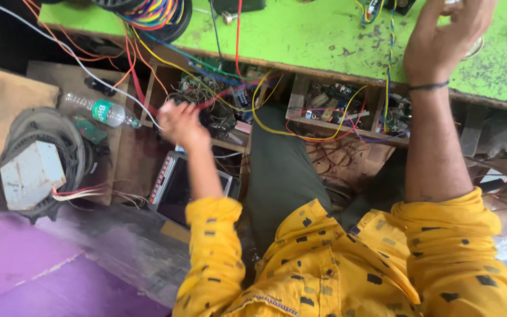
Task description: The person sits on the floor and works on a small green circuit board and a black electronic device. They strip a red wire, tin it with solder, and solder it to the board using a soldering iron. They also use pliers to trim wire ends and connect the board to the device.
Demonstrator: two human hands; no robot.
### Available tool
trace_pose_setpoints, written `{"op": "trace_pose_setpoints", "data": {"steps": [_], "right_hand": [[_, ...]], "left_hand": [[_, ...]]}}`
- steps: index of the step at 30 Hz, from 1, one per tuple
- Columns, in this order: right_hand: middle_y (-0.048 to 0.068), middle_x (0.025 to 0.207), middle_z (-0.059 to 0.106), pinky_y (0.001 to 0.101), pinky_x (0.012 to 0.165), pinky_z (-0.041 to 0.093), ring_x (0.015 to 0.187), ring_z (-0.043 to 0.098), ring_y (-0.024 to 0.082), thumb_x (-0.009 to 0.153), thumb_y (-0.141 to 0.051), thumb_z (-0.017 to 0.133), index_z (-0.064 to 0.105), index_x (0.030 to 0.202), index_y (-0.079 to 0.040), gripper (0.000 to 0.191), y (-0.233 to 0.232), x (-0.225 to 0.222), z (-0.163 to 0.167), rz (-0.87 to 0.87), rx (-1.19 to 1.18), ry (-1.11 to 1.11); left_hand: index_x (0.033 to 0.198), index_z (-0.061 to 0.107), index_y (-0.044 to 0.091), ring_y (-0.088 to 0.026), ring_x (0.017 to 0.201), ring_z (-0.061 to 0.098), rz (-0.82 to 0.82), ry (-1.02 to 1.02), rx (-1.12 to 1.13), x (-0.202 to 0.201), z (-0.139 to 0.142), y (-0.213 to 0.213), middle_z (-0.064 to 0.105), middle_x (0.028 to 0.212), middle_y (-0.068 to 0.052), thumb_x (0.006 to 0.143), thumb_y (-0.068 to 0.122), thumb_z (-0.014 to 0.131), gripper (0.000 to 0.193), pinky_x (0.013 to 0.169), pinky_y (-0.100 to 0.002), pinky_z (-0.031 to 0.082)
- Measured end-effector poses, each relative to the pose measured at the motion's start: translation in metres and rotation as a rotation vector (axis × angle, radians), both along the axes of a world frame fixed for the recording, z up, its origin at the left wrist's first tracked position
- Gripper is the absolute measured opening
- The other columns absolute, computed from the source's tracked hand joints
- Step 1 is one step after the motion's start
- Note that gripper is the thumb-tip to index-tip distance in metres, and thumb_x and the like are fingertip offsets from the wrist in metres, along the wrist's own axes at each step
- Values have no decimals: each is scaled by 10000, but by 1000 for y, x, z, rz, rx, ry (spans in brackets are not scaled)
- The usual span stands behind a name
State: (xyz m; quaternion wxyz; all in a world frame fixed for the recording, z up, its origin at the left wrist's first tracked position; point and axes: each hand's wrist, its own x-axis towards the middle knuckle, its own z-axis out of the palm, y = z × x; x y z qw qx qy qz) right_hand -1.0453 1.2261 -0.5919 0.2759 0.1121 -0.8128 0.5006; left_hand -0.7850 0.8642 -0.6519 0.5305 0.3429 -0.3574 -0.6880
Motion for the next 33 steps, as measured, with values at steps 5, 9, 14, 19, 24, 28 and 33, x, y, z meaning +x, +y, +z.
{"op": "trace_pose_setpoints", "data": {"steps": [5,9,14,19,24,28,33], "right_hand": [[129,1126,707,507,974,532,1111,670,348,756,-148,737,700,1125,-95,374,-74,130,48,550,295,258],[222,1133,661,537,999,441,1142,599,415,822,-463,740,578,1260,7,662,-182,229,29,1176,371,-21],[147,929,711,431,762,568,880,720,330,1029,-259,560,589,1119,-64,217,-132,278,33,1958,82,-643],[140,971,692,482,814,519,911,683,335,1027,-304,601,592,1273,-55,350,-9,260,109,2041,340,-435],[119,923,647,411,711,527,823,672,308,910,-154,593,502,1247,-1,381,25,227,136,2117,79,-810],[132,818,648,433,688,528,761,665,323,927,-51,623,595,914,-35,34,27,226,127,1690,137,-609],[145,825,719,447,661,548,788,696,346,916,-146,691,713,1025,-91,124,-13,235,90,1251,397,-683]], "left_hand": [[1337,640,109,-60,459,380,-297,205,156,72,75,-77,492,705,47,1023,450,612,464,381,-225,308],[1388,598,122,-29,474,386,-787,296,82,59,112,-110,526,754,53,1160,431,552,388,420,-173,322],[1415,578,72,-56,496,380,-619,282,91,32,125,-140,532,789,17,1123,415,588,451,418,-210,314],[1493,556,69,-70,505,379,-416,281,84,28,96,-148,505,805,-3,1042,400,632,565,411,-226,310],[1450,547,71,-78,487,349,-203,216,60,23,72,-142,490,735,-8,1041,396,623,528,422,-245,281],[1472,510,38,-180,860,427,15,-413,-234,3,129,-94,523,1058,-102,1025,250,604,504,748,-305,316],[1509,466,36,-303,1432,464,-499,-973,-1260,29,190,80,508,1517,-190,993,12,571,527,1278,-396,307]]}}
